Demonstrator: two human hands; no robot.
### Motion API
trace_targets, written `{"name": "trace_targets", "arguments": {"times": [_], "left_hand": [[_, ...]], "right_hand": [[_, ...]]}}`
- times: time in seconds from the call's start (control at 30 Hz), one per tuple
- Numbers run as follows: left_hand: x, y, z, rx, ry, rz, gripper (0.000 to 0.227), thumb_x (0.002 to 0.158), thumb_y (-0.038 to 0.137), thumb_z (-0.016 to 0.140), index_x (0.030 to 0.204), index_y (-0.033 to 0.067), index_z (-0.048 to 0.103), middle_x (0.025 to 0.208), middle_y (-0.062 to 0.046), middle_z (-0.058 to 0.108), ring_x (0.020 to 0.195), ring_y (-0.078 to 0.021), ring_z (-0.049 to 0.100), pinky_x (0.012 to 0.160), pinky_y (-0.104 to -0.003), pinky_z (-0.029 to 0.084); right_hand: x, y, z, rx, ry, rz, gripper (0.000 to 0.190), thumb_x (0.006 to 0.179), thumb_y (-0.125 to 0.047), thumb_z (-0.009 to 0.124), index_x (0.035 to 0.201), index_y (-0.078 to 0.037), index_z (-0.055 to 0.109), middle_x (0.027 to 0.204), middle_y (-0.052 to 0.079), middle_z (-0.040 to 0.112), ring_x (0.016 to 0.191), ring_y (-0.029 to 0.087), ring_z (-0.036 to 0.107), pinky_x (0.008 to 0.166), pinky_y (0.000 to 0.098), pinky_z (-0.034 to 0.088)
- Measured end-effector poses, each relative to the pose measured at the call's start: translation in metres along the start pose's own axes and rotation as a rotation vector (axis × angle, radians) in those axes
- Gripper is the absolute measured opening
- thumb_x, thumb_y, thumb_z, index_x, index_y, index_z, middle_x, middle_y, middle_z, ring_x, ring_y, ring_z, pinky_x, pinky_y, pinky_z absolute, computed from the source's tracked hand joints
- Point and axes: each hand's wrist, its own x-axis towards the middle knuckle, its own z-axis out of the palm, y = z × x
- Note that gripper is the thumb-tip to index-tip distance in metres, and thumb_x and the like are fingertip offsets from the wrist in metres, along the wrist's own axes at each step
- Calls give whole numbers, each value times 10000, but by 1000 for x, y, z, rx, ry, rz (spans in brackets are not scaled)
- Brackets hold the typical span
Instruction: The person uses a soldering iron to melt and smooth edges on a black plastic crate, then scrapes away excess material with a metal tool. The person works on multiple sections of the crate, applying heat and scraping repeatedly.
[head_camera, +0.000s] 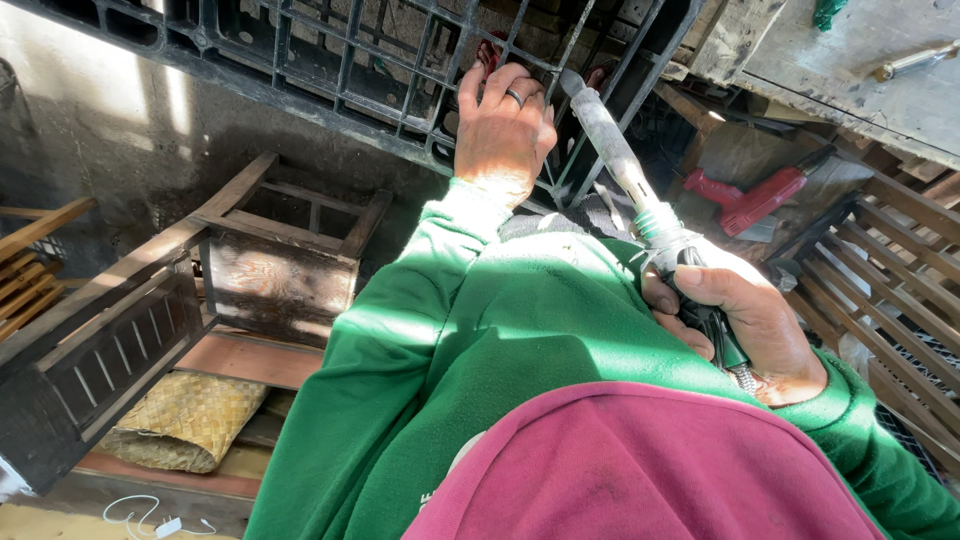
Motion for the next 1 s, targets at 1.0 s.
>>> {"name": "trace_targets", "arguments": {"times": [1.0], "left_hand": [[-3, 2, 14, 175, 48, -34, 246, 1004, 260, 666, 1011, 32, 758, 1096, -72, 713, 1289, -259, 520, 1223, -572, 210]], "right_hand": [[1, -25, -77, -1563, 136, -745, 677, 932, -146, 764, 1547, -25, 509, 1147, 129, 660, 968, 200, 621, 860, 348, 532]]}}
